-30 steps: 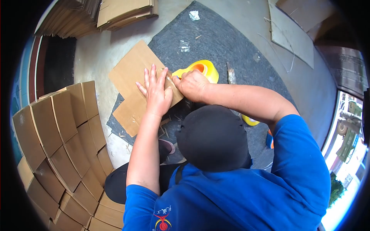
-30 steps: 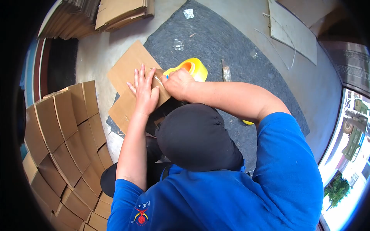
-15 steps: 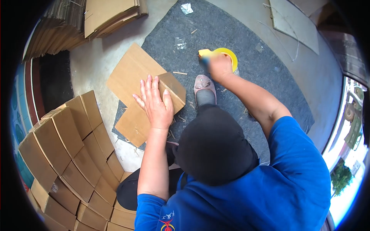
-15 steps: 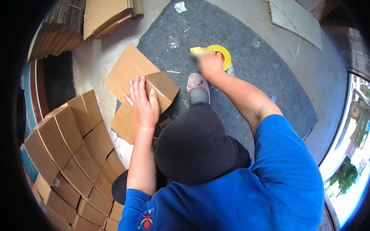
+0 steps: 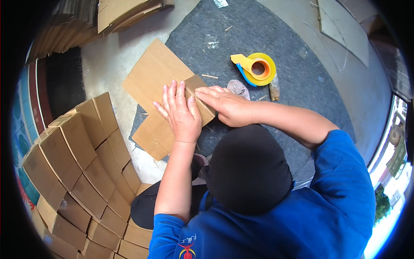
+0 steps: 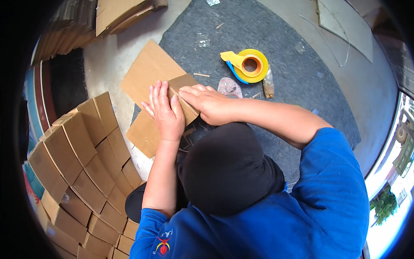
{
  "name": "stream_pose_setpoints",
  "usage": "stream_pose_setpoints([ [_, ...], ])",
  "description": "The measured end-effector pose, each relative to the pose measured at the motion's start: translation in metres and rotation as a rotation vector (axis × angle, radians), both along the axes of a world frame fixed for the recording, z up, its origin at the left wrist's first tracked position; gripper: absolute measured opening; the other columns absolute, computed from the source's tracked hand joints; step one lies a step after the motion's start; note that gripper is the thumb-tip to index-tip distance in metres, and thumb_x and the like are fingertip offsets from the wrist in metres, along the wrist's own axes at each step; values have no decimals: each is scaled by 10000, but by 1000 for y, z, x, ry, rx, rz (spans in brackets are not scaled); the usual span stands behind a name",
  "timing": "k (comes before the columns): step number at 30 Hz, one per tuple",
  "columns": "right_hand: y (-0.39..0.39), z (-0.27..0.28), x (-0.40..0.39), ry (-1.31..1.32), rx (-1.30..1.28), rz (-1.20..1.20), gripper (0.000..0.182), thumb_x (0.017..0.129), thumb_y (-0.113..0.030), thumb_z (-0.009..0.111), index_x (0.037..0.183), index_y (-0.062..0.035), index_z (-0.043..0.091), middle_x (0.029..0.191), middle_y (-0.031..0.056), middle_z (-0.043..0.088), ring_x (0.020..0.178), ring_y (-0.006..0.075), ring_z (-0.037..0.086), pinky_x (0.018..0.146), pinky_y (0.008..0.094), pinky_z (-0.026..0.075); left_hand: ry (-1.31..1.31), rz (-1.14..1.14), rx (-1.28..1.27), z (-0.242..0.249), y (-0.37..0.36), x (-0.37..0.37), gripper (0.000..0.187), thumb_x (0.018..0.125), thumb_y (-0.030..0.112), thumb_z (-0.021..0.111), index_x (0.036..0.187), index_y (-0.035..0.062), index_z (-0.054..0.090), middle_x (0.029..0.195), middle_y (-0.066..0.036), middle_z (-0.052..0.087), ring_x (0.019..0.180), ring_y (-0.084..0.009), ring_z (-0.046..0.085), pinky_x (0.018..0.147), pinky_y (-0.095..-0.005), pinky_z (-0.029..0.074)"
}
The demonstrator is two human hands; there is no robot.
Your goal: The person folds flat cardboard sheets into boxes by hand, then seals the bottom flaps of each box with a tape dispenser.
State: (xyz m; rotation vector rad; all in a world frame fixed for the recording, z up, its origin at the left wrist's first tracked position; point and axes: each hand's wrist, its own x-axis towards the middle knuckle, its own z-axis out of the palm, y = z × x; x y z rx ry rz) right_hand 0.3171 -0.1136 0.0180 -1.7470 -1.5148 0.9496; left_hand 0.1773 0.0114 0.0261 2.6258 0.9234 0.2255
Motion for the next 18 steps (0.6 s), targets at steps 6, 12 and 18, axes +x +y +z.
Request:
stream_pose_setpoints([
  [6,0,-23,0,508,-121,-406,305,935,-88,551,1221,-54,650,1220,149,602,1203,294,542,1040,374,422,30,78,11,6,-6,11,450,950,236,586,1382,140,503,1419,-74,507,1383,-272,399,1179,-585,99],
  [12,44,-64,-23,411,-117,-595,616,1021,-482,372,1445,-40,438,1490,184,409,1389,366,344,1149,478,250,32,86,28,2,-8,12,461,936,281,579,1368,135,511,1387,-68,513,1363,-274,399,1172,-582,133],
  [18,83,-109,-34,846,-120,-708,616,1027,-454,388,1435,2,461,1511,215,398,1422,316,350,1178,377,261,42,95,13,4,-3,14,528,937,324,575,1413,124,464,1461,-117,443,1423,-323,321,1191,-581,94],
])
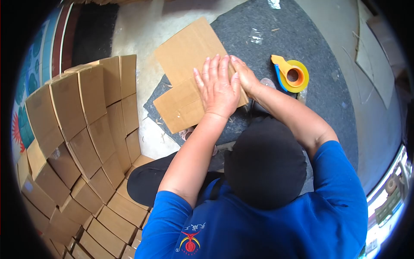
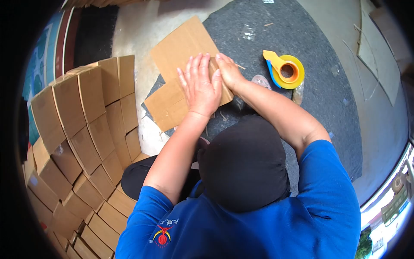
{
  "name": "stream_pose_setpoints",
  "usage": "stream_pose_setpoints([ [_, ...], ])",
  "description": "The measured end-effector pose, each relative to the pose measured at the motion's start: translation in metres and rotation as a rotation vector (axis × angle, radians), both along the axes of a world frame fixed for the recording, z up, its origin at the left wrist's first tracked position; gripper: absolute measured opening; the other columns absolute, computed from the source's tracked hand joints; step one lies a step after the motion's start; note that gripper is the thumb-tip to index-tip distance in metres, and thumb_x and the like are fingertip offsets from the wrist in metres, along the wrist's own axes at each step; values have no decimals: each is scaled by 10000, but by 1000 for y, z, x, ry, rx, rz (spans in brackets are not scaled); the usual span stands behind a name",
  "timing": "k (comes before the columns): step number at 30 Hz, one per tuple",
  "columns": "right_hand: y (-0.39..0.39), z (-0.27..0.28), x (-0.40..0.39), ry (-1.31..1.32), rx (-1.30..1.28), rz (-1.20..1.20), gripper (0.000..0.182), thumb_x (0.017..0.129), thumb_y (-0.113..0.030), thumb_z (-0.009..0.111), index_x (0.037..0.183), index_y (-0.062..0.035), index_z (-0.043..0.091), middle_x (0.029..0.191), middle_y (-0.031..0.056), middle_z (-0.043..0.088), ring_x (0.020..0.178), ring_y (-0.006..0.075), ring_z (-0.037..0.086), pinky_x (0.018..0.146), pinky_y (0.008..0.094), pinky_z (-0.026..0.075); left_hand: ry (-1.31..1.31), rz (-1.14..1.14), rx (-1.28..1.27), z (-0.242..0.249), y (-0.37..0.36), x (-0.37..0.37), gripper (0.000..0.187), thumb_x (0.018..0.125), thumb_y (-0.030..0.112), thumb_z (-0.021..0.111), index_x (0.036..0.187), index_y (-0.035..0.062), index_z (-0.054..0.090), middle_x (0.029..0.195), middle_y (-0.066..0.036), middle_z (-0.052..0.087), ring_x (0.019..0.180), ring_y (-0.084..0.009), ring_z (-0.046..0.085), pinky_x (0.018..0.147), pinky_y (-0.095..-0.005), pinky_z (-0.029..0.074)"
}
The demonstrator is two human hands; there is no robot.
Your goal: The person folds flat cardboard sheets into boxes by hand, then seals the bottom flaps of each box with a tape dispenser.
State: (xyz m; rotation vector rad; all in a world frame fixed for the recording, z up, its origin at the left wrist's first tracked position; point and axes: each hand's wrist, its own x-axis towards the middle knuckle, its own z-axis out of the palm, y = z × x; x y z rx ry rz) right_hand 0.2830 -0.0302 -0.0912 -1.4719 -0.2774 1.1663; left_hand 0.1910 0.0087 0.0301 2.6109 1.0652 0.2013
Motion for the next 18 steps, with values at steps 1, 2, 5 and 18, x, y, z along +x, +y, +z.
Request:
stream_pose_setpoints([
  [1,6,-13,0,103,-43,-34,617,1023,-451,399,1426,11,469,1494,221,420,1411,309,371,1170,373,278,5,4,11,-1,1,0,536,940,332,568,1422,124,458,1478,-120,423,1433,-323,304,1193,-583,88],
  [2,10,-18,2,33,-38,-43,610,1018,-449,403,1415,6,486,1472,227,448,1402,311,386,1171,374,275,7,4,22,-2,2,1,544,943,340,561,1430,124,452,1496,-122,402,1444,-323,286,1195,-584,82],
  [5,13,-52,14,-308,-300,91,582,997,-451,427,1375,-23,540,1431,230,492,1367,368,417,1152,409,301,-23,-6,8,-2,1,-3,547,956,335,542,1450,124,439,1527,-122,372,1473,-324,240,1201,-577,62],
  [18,-13,78,15,-884,30,394,551,991,-289,521,1450,-6,407,1446,225,458,1329,379,419,1125,436,319,16,76,22,14,15,-45,603,964,378,532,1478,88,405,1609,-157,227,1502,-345,155,1201,-585,49],
])
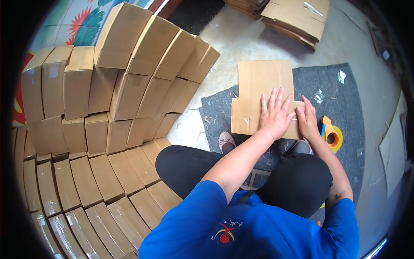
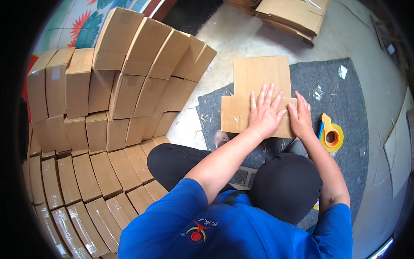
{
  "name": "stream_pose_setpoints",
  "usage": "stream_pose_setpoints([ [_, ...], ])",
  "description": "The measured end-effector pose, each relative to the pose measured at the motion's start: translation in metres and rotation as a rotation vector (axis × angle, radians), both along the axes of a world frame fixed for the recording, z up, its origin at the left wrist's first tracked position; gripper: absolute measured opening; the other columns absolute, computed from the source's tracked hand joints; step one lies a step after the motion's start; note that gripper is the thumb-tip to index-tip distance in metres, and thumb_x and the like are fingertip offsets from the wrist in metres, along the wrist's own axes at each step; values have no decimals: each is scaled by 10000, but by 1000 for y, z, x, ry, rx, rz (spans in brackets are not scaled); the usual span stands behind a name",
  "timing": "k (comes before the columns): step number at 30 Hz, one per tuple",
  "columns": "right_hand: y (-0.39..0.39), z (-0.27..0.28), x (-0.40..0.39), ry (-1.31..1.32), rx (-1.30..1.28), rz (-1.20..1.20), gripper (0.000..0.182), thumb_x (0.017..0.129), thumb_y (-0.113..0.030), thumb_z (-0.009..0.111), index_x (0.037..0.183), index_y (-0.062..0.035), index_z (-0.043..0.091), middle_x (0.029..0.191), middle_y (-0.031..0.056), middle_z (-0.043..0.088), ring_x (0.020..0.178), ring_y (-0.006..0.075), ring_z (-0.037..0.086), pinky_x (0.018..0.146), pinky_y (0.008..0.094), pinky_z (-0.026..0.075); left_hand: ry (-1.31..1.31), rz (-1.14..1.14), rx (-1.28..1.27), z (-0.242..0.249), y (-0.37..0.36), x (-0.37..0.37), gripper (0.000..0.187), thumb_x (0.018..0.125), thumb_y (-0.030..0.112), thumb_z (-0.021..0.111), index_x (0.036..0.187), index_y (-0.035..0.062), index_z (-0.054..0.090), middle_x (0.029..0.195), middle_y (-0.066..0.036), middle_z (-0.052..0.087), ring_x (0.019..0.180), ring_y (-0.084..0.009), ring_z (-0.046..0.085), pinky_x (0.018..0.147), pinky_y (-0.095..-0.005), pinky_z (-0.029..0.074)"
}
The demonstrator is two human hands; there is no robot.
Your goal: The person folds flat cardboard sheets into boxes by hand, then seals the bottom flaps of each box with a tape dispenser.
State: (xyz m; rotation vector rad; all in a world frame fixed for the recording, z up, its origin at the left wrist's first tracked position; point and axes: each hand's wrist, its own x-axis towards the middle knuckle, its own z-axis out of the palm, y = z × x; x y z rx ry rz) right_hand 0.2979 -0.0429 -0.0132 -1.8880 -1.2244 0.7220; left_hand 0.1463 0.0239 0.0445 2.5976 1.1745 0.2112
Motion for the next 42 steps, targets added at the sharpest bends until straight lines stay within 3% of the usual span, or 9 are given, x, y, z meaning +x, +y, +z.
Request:
stream_pose_setpoints([
  [8,2,-24,1,278,-53,-69,553,1011,-351,498,1449,-22,425,1407,207,501,1308,316,476,1108,387,357,56,828,-156,-14,37,-151,789,925,613,512,1517,121,341,1617,-173,203,1495,-353,178,1180,-602,120],
  [11,-4,-20,3,782,-47,-140,547,1033,-362,485,1473,-46,412,1446,128,484,1316,213,466,1098,341,364,-554,962,-463,-106,41,-178,704,987,620,389,1457,99,444,1515,-165,413,1417,-293,350,1151,-535,252],
  [13,-16,-58,14,1044,29,-166,554,1042,-400,469,1480,-68,403,1428,110,501,1309,208,470,1107,343,359,-1049,1172,-1267,-64,10,-172,768,990,683,257,1440,101,478,1456,-126,494,1376,-244,402,1148,-475,268],
  [15,-17,-43,17,1062,28,-159,569,1033,-426,471,1476,-74,409,1417,108,510,1293,214,485,1096,350,373,-1090,967,-1368,-56,-9,-171,869,949,763,176,1476,123,437,1430,-21,535,1364,-200,424,1065,-397,329],
  [20,-22,7,16,1239,-52,-184,649,990,-558,481,1451,-103,442,1359,102,558,1215,246,558,1039,387,445,-1116,610,-1053,-18,-4,-156,920,958,730,324,1522,3,311,1556,-134,354,1449,-243,289,1196,-390,165],
  [25,-8,162,1,1009,-3,268,939,835,-659,642,1545,-154,291,1454,76,489,1236,229,548,938,415,505,-745,522,-120,98,25,-175,807,752,299,812,1413,23,439,1338,-218,531,1263,-364,445,1101,-431,358],
  [27,1,223,-17,678,7,408,1185,655,-627,819,1551,-118,235,1452,90,475,1287,242,491,1003,412,459,-971,571,-51,136,39,-188,653,783,193,792,1336,13,496,1244,-197,565,1167,-334,520,1036,-426,420],
  [30,15,275,-54,326,160,489,1086,693,-471,870,1489,-22,282,1419,164,480,1327,288,441,1135,431,323,-1160,580,73,199,32,-202,487,841,151,762,1243,0,531,1193,-160,510,1072,-246,565,971,-374,474],
  [42,132,295,-117,724,201,336,735,821,-327,789,1383,-37,413,1281,143,565,1136,251,584,884,413,532,-670,499,759,310,95,-227,495,841,52,669,1321,28,551,1271,-150,500,1202,-317,472,1062,-429,369],
])
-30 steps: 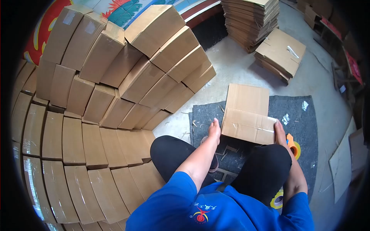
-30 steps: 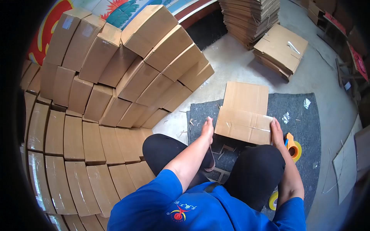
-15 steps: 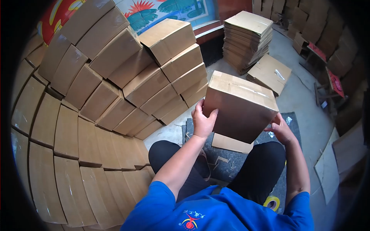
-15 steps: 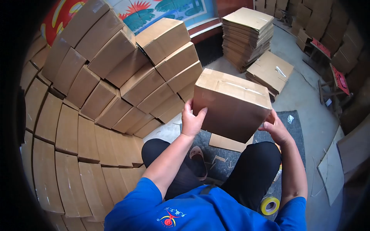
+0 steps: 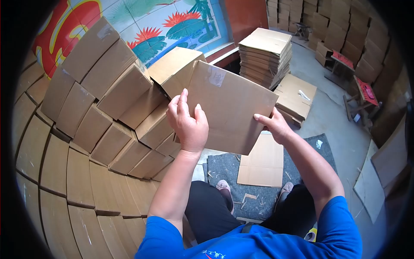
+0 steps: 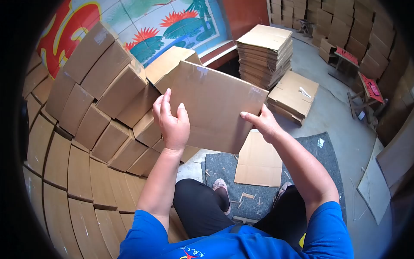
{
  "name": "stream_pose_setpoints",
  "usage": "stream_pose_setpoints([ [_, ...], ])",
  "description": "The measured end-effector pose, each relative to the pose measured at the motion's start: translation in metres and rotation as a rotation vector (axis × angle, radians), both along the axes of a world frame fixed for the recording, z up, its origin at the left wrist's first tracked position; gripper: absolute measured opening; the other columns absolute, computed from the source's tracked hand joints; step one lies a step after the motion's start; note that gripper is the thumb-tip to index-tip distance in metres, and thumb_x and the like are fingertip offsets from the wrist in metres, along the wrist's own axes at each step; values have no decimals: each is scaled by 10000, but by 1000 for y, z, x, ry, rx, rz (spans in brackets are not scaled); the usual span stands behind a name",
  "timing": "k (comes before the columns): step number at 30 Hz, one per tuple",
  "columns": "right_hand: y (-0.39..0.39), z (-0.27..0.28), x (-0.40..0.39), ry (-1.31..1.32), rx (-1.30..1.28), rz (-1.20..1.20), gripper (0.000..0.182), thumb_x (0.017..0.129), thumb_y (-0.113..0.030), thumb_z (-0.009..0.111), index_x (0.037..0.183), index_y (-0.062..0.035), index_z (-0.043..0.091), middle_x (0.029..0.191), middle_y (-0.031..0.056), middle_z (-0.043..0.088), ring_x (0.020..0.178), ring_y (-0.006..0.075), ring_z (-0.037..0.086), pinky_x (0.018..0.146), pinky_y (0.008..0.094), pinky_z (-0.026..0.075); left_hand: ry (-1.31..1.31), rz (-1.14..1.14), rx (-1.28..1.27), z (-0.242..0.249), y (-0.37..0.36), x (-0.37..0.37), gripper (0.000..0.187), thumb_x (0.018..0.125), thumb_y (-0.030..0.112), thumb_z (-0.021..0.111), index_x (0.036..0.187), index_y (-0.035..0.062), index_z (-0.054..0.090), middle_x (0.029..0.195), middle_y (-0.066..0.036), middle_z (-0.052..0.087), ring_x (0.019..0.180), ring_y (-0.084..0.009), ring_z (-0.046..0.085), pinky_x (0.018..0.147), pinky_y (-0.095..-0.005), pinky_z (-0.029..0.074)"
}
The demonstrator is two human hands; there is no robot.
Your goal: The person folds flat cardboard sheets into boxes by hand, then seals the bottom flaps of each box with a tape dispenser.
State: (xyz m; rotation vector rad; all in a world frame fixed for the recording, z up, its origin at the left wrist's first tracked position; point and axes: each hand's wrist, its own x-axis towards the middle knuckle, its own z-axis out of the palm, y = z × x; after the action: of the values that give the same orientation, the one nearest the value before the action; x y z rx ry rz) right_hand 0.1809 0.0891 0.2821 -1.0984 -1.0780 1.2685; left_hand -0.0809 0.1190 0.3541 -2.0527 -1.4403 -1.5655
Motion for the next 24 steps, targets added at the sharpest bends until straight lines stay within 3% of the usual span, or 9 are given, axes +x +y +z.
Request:
stream_pose_setpoints([
  [3,26,-25,-5,156,6,-49,751,812,-315,807,1384,-22,418,1280,149,562,1157,255,572,918,421,519,192,43,76,10,26,19,580,826,175,731,1345,42,511,1233,-155,485,1150,-339,470,1013,-478,363],
  [5,46,-52,-4,138,46,-85,757,807,-316,814,1373,-5,419,1276,151,562,1175,253,557,959,405,495,155,12,36,16,36,31,742,822,407,766,1397,67,443,1226,-153,474,1147,-342,457,1013,-490,348],
  [6,49,-50,-4,176,48,-73,760,803,-315,821,1364,2,418,1274,148,562,1182,247,548,988,389,473,125,50,-1,15,48,33,878,762,628,743,1369,77,429,1201,-152,468,1147,-341,447,1005,-491,344],
  [9,60,-53,-10,213,120,-133,750,794,-282,832,1355,-7,415,1264,146,570,1178,234,549,998,387,465,144,91,4,24,77,38,822,715,703,735,1156,54,490,1102,-144,469,1089,-330,457,967,-483,374],
  [12,60,-63,-18,138,212,-209,707,804,-222,815,1352,-15,420,1241,133,581,1144,219,562,1006,373,456,-14,45,-114,30,90,39,802,711,693,747,1105,45,486,1061,-140,481,1028,-317,466,934,-464,402],
  [15,48,-65,-22,157,156,-208,761,818,-262,816,1408,-27,395,1320,119,545,1242,222,522,1073,377,414,-47,13,-77,31,94,42,656,755,555,800,1034,39,507,1011,-125,501,973,-293,480,896,-436,418],
  [17,43,-64,-22,146,160,-233,714,818,-254,813,1373,-29,425,1259,114,579,1146,205,564,1007,360,451,-88,-9,-88,31,95,43,494,809,409,808,990,34,542,976,-117,512,948,-279,492,883,-425,419],
  [22,34,-30,-23,178,185,-206,661,841,-260,797,1343,-5,451,1190,106,609,1059,165,610,921,328,514,-73,-26,-105,62,95,32,273,924,239,683,1040,7,599,1044,-133,552,1002,-273,528,918,-390,438],
  [24,36,4,-25,182,210,-151,631,877,-225,760,1378,-11,441,1233,106,588,1173,199,562,1018,362,464,-47,-95,-34,93,100,29,251,938,185,642,1109,5,606,1110,-138,548,1049,-277,542,951,-393,445],
])
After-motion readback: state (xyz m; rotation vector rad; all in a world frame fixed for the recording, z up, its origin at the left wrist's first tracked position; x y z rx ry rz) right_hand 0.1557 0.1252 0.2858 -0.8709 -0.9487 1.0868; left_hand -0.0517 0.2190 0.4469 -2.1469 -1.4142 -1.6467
